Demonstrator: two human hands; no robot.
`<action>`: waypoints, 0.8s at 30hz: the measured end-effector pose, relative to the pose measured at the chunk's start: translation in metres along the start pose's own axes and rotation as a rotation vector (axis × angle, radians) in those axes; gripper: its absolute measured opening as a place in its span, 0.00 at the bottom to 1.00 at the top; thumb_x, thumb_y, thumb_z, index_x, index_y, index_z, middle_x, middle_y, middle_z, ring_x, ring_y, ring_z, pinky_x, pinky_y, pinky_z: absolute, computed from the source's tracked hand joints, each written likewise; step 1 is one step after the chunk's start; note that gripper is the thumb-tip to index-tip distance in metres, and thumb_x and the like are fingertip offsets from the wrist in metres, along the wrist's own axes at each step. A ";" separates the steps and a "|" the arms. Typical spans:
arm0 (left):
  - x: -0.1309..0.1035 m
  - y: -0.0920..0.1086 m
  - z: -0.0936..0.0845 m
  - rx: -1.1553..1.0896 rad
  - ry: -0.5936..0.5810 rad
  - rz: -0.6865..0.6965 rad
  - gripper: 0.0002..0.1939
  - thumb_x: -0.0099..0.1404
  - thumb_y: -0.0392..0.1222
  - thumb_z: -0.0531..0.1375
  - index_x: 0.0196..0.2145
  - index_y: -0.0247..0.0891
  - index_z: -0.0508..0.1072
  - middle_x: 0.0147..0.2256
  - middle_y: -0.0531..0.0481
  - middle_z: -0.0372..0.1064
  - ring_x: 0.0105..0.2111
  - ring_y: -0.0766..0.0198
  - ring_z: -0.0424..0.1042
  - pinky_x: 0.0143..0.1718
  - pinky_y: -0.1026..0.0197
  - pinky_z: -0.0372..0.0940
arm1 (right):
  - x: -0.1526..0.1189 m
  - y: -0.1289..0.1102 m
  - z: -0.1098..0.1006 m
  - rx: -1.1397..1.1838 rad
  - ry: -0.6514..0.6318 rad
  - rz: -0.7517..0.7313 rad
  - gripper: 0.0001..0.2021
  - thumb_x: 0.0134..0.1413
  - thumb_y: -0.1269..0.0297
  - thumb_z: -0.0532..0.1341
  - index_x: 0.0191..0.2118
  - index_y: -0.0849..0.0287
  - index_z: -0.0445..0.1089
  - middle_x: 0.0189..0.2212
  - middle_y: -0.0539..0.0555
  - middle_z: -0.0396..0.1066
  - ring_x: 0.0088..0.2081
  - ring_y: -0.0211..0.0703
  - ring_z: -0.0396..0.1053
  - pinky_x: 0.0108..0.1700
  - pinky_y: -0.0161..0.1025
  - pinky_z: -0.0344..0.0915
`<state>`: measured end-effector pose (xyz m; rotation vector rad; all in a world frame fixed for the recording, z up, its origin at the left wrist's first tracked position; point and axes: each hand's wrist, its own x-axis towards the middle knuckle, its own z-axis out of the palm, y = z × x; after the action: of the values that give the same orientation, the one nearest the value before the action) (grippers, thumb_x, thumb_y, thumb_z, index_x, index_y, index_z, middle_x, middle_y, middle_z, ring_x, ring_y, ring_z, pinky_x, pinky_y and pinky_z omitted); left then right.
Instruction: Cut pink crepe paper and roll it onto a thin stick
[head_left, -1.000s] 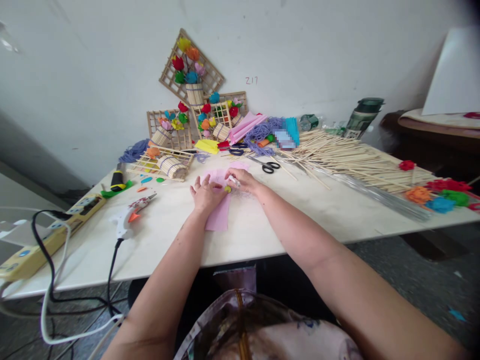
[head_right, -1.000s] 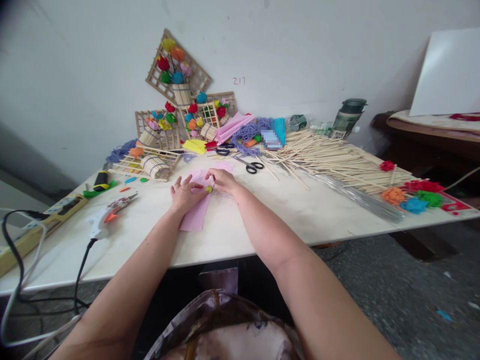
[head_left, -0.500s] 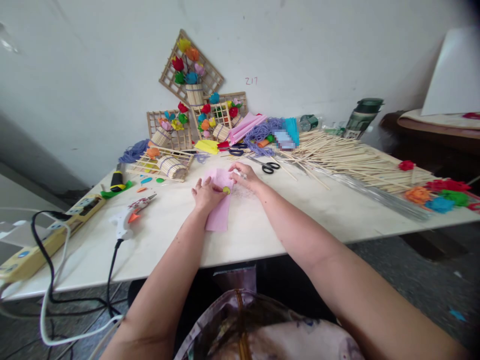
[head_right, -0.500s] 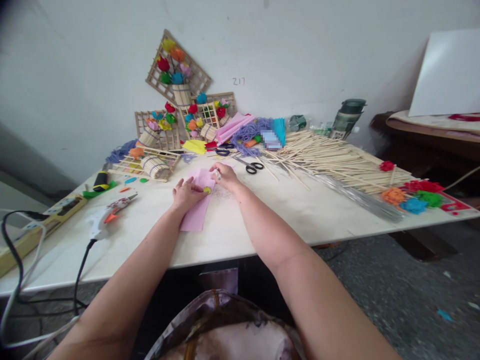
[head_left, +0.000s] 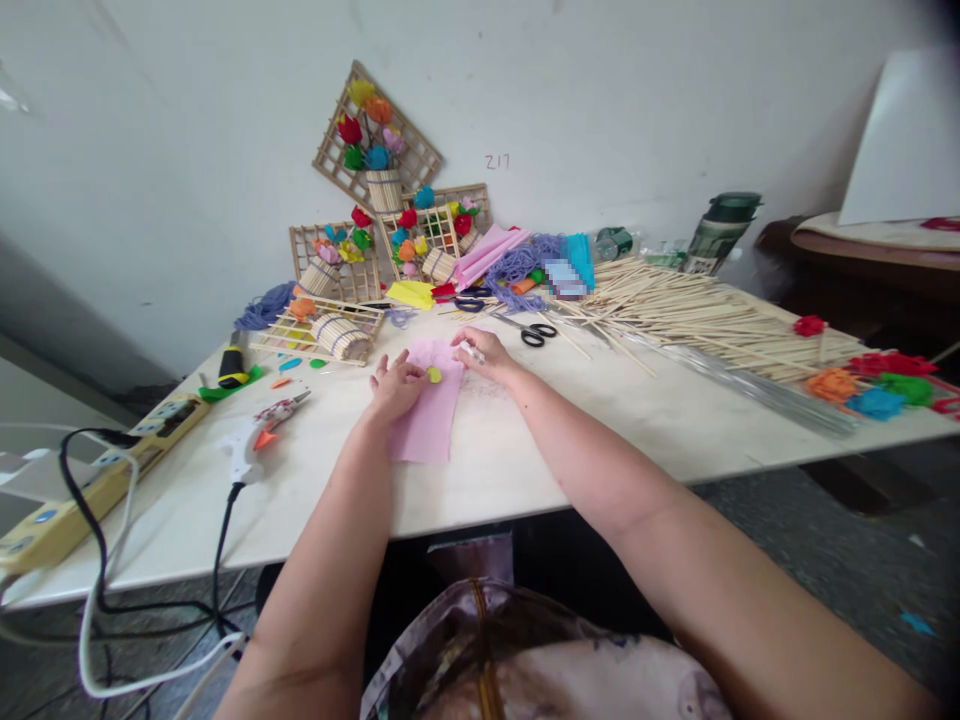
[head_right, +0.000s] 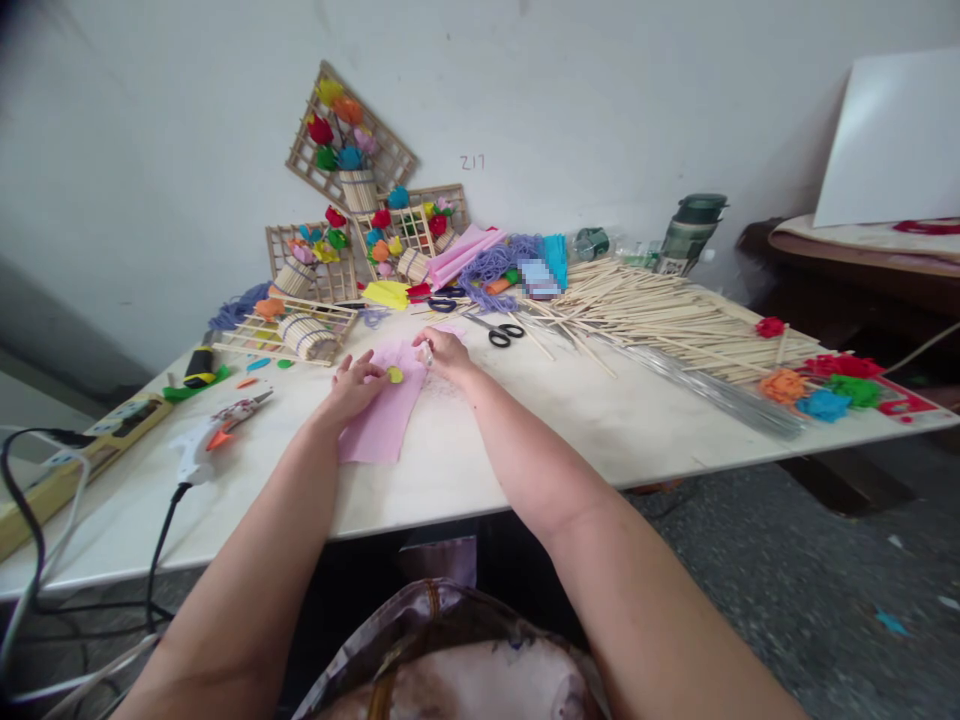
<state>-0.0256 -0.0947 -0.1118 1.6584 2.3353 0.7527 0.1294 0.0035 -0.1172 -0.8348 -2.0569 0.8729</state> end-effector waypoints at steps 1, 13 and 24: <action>0.000 -0.001 -0.001 -0.010 -0.021 0.028 0.08 0.58 0.46 0.56 0.32 0.43 0.72 0.60 0.52 0.50 0.62 0.48 0.36 0.57 0.37 0.39 | -0.001 -0.001 0.000 0.000 -0.015 -0.006 0.11 0.41 0.68 0.57 0.35 0.59 0.68 0.25 0.48 0.66 0.29 0.38 0.63 0.32 0.34 0.59; 0.004 -0.003 0.006 -0.094 0.047 0.211 0.05 0.54 0.42 0.59 0.30 0.43 0.72 0.57 0.53 0.57 0.61 0.52 0.41 0.59 0.44 0.38 | -0.002 0.000 0.018 0.235 -0.154 -0.141 0.09 0.41 0.67 0.58 0.33 0.60 0.64 0.23 0.45 0.62 0.24 0.33 0.60 0.27 0.31 0.56; 0.009 -0.008 0.002 -0.171 0.149 0.051 0.15 0.52 0.51 0.55 0.30 0.38 0.74 0.27 0.50 0.70 0.30 0.61 0.67 0.32 0.62 0.60 | -0.001 -0.003 0.025 0.377 -0.006 -0.045 0.09 0.40 0.67 0.57 0.33 0.58 0.63 0.23 0.44 0.62 0.23 0.33 0.63 0.26 0.31 0.60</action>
<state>-0.0350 -0.0877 -0.1166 1.6447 2.2567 1.0881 0.1088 -0.0063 -0.1277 -0.5770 -1.8260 1.1905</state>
